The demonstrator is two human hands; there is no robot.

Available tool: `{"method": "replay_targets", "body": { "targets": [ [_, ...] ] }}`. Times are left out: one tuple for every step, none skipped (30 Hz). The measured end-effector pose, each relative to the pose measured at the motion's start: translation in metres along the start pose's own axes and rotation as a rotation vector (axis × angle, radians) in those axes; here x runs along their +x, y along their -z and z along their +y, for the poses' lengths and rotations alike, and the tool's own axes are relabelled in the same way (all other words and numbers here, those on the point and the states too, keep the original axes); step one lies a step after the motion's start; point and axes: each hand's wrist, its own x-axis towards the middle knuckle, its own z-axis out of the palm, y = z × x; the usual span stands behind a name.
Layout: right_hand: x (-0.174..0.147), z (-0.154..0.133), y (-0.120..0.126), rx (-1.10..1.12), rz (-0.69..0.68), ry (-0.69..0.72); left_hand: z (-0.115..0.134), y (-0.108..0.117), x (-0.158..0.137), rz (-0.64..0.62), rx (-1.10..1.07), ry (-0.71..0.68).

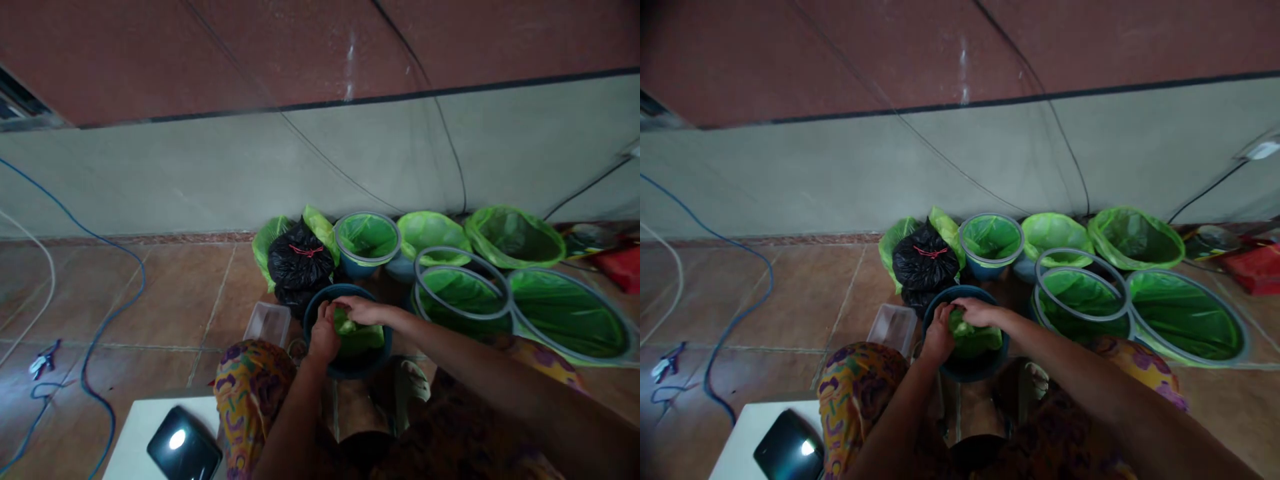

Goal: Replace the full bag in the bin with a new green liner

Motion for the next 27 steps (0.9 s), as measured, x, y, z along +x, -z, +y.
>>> {"method": "replay_targets", "body": {
  "targets": [
    [-0.005,-0.001,0.002,-0.014,-0.066,0.017,0.002,0.004,0.001,0.0,0.009,-0.027],
    [-0.01,-0.002,0.003,-0.027,-0.117,0.019,0.004,0.009,0.002,-0.004,0.022,-0.054],
    [-0.016,-0.005,0.004,-0.029,-0.146,0.009,0.007,0.015,0.005,-0.012,0.038,-0.082],
    [-0.022,-0.009,0.005,-0.024,-0.149,-0.006,0.009,0.021,0.008,-0.021,0.052,-0.109],
    [-0.028,-0.013,0.006,-0.016,-0.145,-0.014,0.011,0.027,0.011,-0.029,0.061,-0.136],
    [-0.034,-0.018,0.006,-0.013,-0.134,-0.012,0.013,0.033,0.015,-0.038,0.067,-0.164],
    [-0.04,-0.024,0.005,-0.024,-0.114,-0.001,0.016,0.04,0.019,-0.047,0.07,-0.196],
    [-0.045,-0.03,0.004,-0.05,-0.088,0.008,0.019,0.046,0.023,-0.061,0.073,-0.235],
    [-0.049,-0.036,0.002,-0.087,-0.055,0.009,0.023,0.052,0.026,-0.075,0.08,-0.276],
    [-0.052,-0.04,0.001,-0.129,-0.02,0.0,0.027,0.057,0.029,-0.092,0.099,-0.319],
    [-0.054,-0.042,-0.001,-0.173,0.017,-0.023,0.031,0.063,0.032,-0.113,0.136,-0.36],
    [-0.055,-0.042,-0.002,-0.216,0.05,-0.054,0.034,0.068,0.033,-0.13,0.19,-0.394],
    [-0.056,-0.041,-0.003,-0.254,0.072,-0.091,0.037,0.072,0.034,-0.141,0.256,-0.419],
    [-0.056,-0.037,-0.003,-0.282,0.079,-0.125,0.037,0.076,0.035,-0.148,0.328,-0.434],
    [-0.056,-0.032,-0.002,-0.3,0.075,-0.148,0.037,0.08,0.035,-0.146,0.391,-0.441],
    [-0.055,-0.026,-0.002,-0.309,0.068,-0.163,0.035,0.082,0.034,-0.147,0.435,-0.441],
    [-0.055,-0.021,-0.001,-0.307,0.063,-0.173,0.031,0.083,0.034,-0.145,0.454,-0.434],
    [-0.054,-0.016,-0.001,-0.294,0.066,-0.172,0.028,0.083,0.034,-0.148,0.45,-0.425],
    [-0.052,-0.013,-0.001,-0.275,0.077,-0.164,0.024,0.083,0.034,-0.157,0.43,-0.414],
    [-0.051,-0.012,-0.002,-0.254,0.088,-0.152,0.021,0.081,0.034,-0.168,0.4,-0.401],
    [-0.049,-0.013,-0.003,-0.234,0.092,-0.138,0.02,0.079,0.035,-0.179,0.366,-0.391],
    [-0.046,-0.016,-0.005,-0.218,0.085,-0.124,0.02,0.076,0.036,-0.192,0.333,-0.386],
    [-0.043,-0.019,-0.007,-0.207,0.074,-0.11,0.021,0.074,0.038,-0.203,0.306,-0.387],
    [-0.041,-0.023,-0.01,-0.203,0.07,-0.108,0.023,0.072,0.039,-0.212,0.285,-0.392],
    [-0.038,-0.026,-0.013,-0.204,0.074,-0.123,0.026,0.071,0.041,-0.218,0.269,-0.398],
    [-0.035,-0.028,-0.015,-0.204,0.08,-0.15,0.03,0.07,0.042,-0.221,0.255,-0.404],
    [-0.032,-0.028,-0.017,-0.199,0.089,-0.182,0.032,0.07,0.044,-0.218,0.24,-0.406]
  ]
}}
